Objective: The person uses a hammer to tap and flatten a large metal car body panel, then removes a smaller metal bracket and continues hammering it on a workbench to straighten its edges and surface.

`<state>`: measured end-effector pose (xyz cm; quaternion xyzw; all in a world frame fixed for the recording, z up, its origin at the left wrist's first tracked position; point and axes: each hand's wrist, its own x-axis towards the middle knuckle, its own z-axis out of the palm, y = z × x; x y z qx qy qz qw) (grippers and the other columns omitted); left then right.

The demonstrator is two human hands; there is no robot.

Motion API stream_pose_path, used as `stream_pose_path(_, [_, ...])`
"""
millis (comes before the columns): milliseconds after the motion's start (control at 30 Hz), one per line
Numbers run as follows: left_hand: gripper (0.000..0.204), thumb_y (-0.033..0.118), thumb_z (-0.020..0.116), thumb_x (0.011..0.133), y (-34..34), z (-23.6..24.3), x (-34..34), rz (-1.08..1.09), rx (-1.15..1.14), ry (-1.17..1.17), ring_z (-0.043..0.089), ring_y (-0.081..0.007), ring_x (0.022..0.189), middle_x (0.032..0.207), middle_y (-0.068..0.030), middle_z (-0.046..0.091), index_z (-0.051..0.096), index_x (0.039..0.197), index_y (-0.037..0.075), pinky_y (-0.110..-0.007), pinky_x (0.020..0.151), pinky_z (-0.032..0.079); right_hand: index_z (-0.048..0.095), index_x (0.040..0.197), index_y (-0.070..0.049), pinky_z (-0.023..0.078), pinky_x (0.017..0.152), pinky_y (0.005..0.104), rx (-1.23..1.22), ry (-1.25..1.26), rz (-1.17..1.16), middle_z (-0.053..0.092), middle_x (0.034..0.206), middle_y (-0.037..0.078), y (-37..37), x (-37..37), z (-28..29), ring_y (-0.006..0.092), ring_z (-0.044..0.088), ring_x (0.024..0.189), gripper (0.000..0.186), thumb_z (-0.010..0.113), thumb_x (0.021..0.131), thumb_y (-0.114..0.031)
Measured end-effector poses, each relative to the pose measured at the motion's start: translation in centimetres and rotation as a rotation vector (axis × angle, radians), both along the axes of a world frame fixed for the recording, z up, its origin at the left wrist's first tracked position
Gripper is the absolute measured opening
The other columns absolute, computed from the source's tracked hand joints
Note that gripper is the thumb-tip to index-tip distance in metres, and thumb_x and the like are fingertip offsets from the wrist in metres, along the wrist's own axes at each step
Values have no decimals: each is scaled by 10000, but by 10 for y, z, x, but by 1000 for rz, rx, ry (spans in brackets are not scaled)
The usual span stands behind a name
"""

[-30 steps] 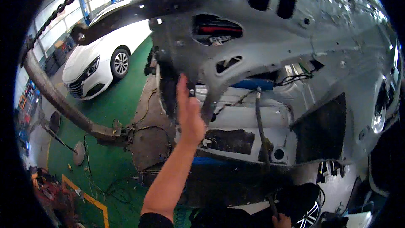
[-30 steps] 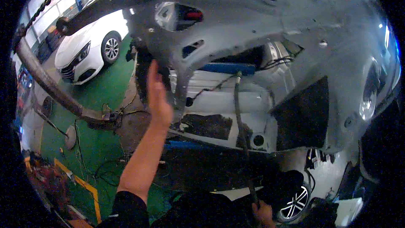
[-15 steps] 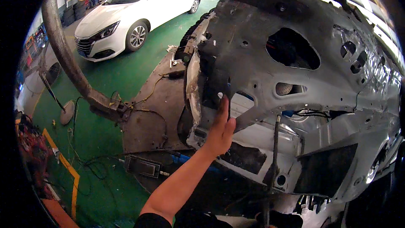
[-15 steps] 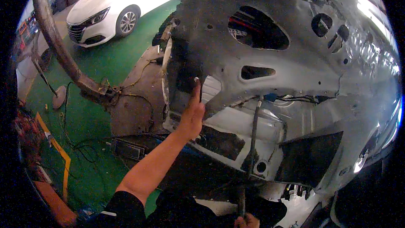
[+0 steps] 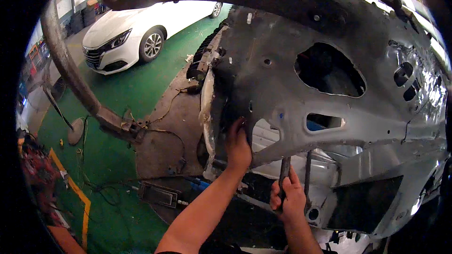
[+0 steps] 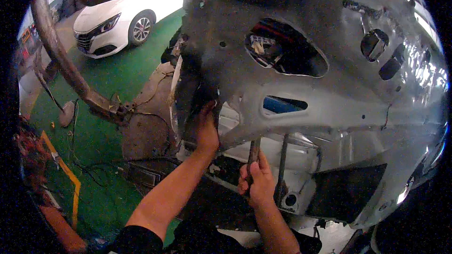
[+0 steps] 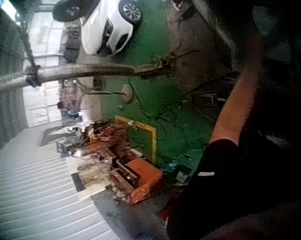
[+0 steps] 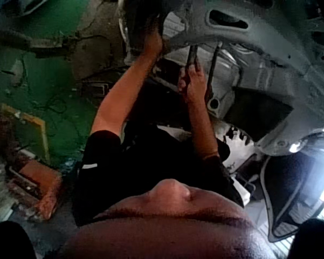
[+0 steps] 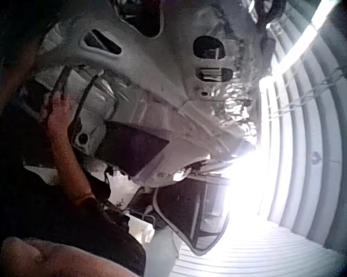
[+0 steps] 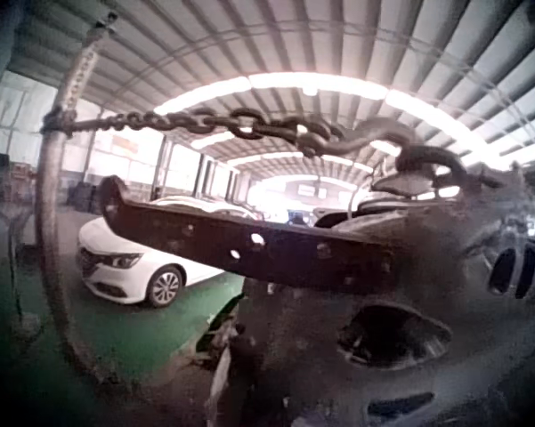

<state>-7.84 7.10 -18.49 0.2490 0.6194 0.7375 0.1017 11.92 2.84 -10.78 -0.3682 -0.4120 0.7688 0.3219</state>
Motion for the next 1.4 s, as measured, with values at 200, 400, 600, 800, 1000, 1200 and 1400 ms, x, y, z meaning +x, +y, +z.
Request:
stream_pose_path(200, [352,128,397,929,-3,-5,-1,3,64,-31,571,-317,1130,1195,-181,620,590,1202,19,-372,997,406,237,1521,-201,397,377,277,-8,-12,139,516,722,65,4,-13,-14,126,441,444,550,440,1010,-199])
stream_pose_path(400, [366,131,410,909,-14,15,1,50,-22,35,578,-310,1117,1186,-172,628,594,1205,20,-363,996,408,436,1338,-111,429,393,301,5,144,-248,531,709,64,22,-5,-6,148,459,431,329,443,1020,-197])
stream_pose_path(600, [392,138,413,904,-5,-1,0,1,9,-76,546,-298,1165,1241,-163,601,575,1242,24,-364,1034,375,444,1332,-85,448,400,282,150,-84,115,532,688,63,21,1,-25,139,461,431,345,461,1014,-220])
stream_pose_path(800, [397,141,402,913,-7,-2,1,72,-34,54,531,-288,1184,1257,-158,590,568,1253,21,-365,1046,363,407,1389,-83,425,369,299,45,200,-275,536,678,72,32,3,-7,139,457,428,417,480,1001,-215])
stream_pose_path(1000, [392,151,397,925,-1,-13,2,52,48,-54,525,-295,1186,1248,-169,587,557,1254,11,-375,1043,364,233,1517,-158,415,361,292,154,-81,169,479,658,67,18,0,-18,144,447,418,585,481,991,-223])
stream_pose_path(1200, [381,158,398,932,-7,-2,-2,54,6,26,528,-298,1171,1239,-171,583,558,1239,-1,-378,1040,366,417,1333,-120,416,358,280,51,218,-418,485,668,27,46,7,-12,139,454,425,331,427,1014,-204])
stream_pose_path(1400, [370,142,395,925,-9,1,-1,63,-10,19,533,-299,1162,1224,-172,589,569,1221,3,-377,1037,368,277,1473,-151,425,355,290,90,-48,118,488,674,73,26,3,-14,147,445,414,499,448,1006,-184])
